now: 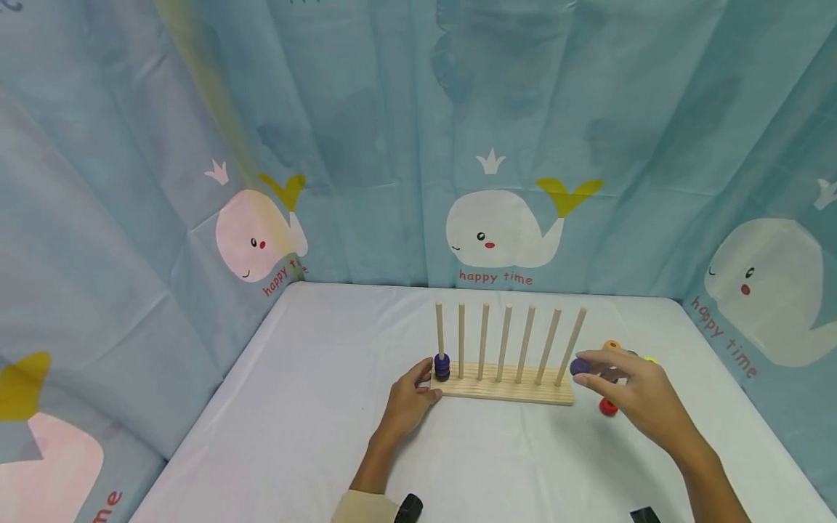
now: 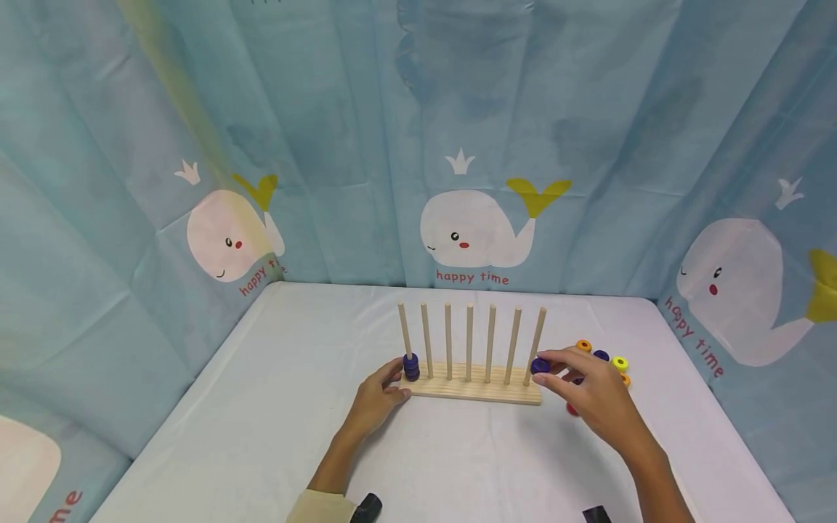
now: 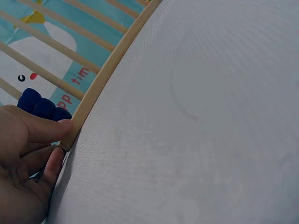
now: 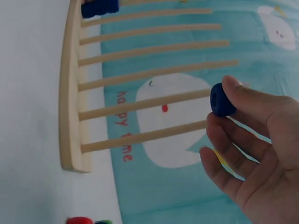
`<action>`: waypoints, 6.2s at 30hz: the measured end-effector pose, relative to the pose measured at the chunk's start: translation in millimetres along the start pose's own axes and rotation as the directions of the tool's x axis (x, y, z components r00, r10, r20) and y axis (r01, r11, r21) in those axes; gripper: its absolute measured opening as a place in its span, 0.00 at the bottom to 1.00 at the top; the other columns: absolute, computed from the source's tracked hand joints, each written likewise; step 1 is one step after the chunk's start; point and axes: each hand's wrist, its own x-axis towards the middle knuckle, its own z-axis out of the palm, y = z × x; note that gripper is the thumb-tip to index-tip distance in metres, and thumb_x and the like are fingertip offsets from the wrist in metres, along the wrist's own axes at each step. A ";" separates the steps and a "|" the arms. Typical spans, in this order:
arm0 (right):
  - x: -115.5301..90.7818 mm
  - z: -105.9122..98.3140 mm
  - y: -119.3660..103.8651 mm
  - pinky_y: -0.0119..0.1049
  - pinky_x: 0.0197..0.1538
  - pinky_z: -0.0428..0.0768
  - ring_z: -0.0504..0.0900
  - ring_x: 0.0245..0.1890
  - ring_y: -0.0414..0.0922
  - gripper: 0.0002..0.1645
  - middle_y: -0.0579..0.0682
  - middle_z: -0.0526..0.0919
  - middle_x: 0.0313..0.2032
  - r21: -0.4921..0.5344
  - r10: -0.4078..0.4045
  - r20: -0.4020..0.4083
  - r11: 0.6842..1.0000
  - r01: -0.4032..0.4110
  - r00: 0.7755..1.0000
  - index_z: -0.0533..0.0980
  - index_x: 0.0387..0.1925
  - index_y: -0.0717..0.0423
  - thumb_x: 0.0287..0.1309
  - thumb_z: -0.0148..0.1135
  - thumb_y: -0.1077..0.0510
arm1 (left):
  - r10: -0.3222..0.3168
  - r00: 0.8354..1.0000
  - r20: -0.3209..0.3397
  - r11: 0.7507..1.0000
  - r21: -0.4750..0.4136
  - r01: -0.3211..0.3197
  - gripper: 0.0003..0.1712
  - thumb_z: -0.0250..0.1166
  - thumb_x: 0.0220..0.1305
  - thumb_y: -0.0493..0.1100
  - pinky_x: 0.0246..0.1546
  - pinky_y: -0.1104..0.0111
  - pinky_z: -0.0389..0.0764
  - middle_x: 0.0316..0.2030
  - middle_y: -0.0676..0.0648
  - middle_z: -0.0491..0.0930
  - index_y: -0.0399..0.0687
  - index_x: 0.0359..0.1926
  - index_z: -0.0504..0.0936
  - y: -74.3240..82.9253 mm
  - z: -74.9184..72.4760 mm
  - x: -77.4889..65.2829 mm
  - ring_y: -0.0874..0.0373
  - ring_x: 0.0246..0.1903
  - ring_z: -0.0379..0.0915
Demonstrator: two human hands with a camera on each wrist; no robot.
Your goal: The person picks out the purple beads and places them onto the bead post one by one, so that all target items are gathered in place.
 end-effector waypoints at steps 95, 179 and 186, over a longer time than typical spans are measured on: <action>105.1 75.6 -137.1 0.45 0.53 0.74 0.73 0.52 0.42 0.21 0.41 0.83 0.48 0.180 -0.356 -0.108 0.911 0.371 0.928 0.81 0.52 0.51 0.57 0.69 0.50 | 0.019 1.000 0.009 1.000 0.007 -0.019 0.36 0.68 0.60 0.37 0.52 0.62 0.79 0.60 0.43 0.75 0.47 0.69 0.68 1.4 -2.3 -0.9 0.50 0.53 0.76; 63.1 35.7 -92.6 0.34 0.51 0.75 0.77 0.46 0.42 0.15 0.42 0.83 0.48 0.173 -0.215 -0.321 0.944 0.280 0.923 0.83 0.49 0.51 0.58 0.68 0.60 | 0.017 1.000 0.009 1.000 0.017 -0.017 0.37 0.67 0.61 0.37 0.52 0.66 0.78 0.63 0.47 0.72 0.47 0.70 0.66 -2.5 -1.3 0.6 0.54 0.57 0.73; 47.8 24.8 -71.6 0.23 0.47 0.76 0.79 0.43 0.41 0.15 0.42 0.83 0.46 0.164 -0.163 -0.336 0.960 0.228 0.928 0.83 0.48 0.51 0.58 0.68 0.62 | 0.014 1.000 0.014 1.000 0.010 -0.014 0.37 0.67 0.61 0.36 0.52 0.67 0.77 0.64 0.47 0.72 0.48 0.70 0.66 -1.6 -1.8 0.2 0.55 0.57 0.72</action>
